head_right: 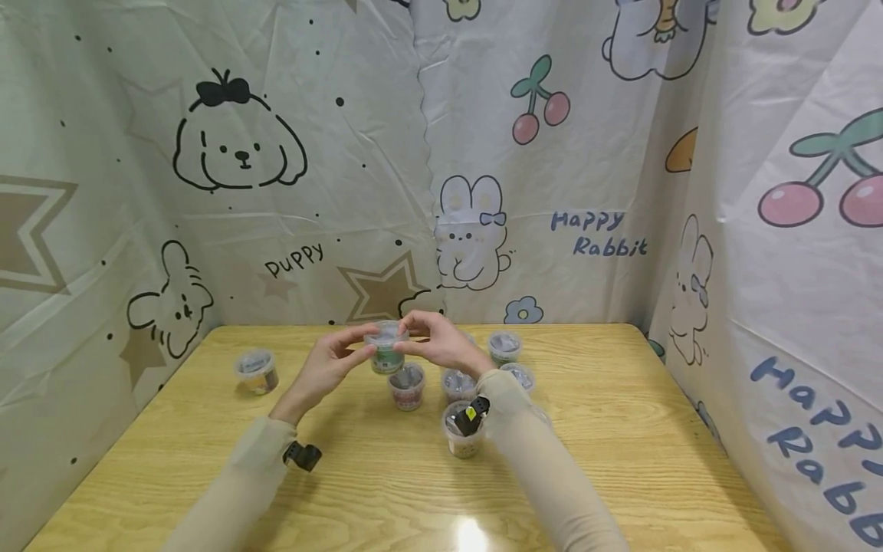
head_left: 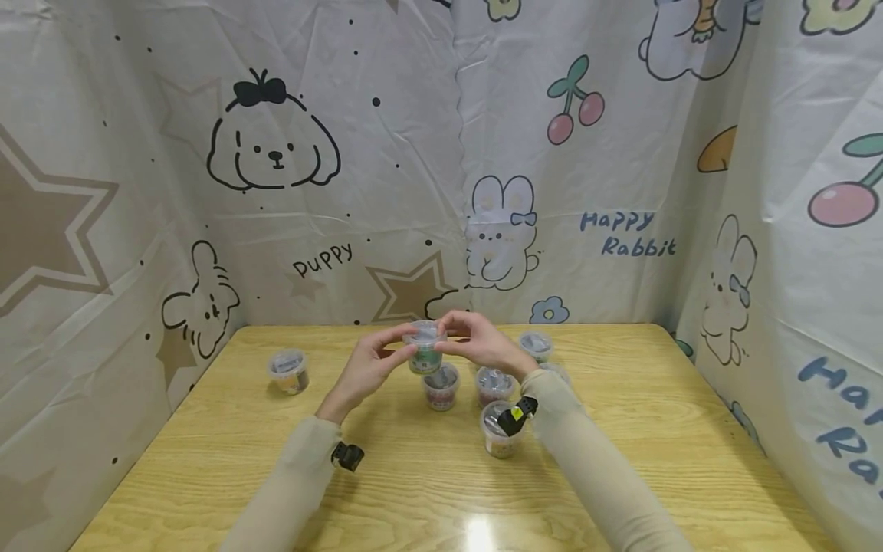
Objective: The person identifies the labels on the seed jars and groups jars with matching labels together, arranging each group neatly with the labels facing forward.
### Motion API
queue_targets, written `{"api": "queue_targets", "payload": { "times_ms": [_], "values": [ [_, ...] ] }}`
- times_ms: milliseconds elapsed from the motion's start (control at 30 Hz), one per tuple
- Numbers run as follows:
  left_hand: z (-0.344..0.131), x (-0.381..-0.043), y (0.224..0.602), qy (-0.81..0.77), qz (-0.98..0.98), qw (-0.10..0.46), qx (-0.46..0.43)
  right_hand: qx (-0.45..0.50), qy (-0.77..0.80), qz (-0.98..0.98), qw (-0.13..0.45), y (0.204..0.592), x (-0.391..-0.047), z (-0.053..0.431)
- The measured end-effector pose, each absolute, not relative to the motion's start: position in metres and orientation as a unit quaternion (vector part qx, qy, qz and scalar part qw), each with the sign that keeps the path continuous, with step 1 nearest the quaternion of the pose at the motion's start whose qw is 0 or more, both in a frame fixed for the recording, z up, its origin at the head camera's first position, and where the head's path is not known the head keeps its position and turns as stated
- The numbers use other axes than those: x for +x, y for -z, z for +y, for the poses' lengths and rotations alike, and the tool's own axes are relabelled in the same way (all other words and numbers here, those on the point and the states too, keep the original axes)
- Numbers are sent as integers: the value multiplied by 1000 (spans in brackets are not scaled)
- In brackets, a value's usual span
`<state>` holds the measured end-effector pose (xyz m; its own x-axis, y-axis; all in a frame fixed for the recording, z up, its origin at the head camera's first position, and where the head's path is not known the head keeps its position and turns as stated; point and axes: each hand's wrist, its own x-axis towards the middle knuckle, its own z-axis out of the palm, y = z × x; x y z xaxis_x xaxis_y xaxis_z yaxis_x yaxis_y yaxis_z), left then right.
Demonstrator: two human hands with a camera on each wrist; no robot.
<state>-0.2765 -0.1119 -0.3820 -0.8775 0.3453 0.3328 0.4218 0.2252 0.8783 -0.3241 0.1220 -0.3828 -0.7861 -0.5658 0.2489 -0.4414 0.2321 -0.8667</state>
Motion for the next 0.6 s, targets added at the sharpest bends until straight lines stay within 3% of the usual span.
{"api": "queue_targets", "payload": {
  "times_ms": [233, 467, 600],
  "values": [
    [-115, -297, 404, 576, -779, 59, -240, -315, 541, 777, 60, 386, -325, 121],
    [-107, -305, 406, 535, -797, 128, -248, -310, 511, 802, 9, 385, -329, 121],
    [-102, -310, 404, 531, -800, 135, -243, -300, 479, 825, -23, 382, -332, 124]
  ]
}}
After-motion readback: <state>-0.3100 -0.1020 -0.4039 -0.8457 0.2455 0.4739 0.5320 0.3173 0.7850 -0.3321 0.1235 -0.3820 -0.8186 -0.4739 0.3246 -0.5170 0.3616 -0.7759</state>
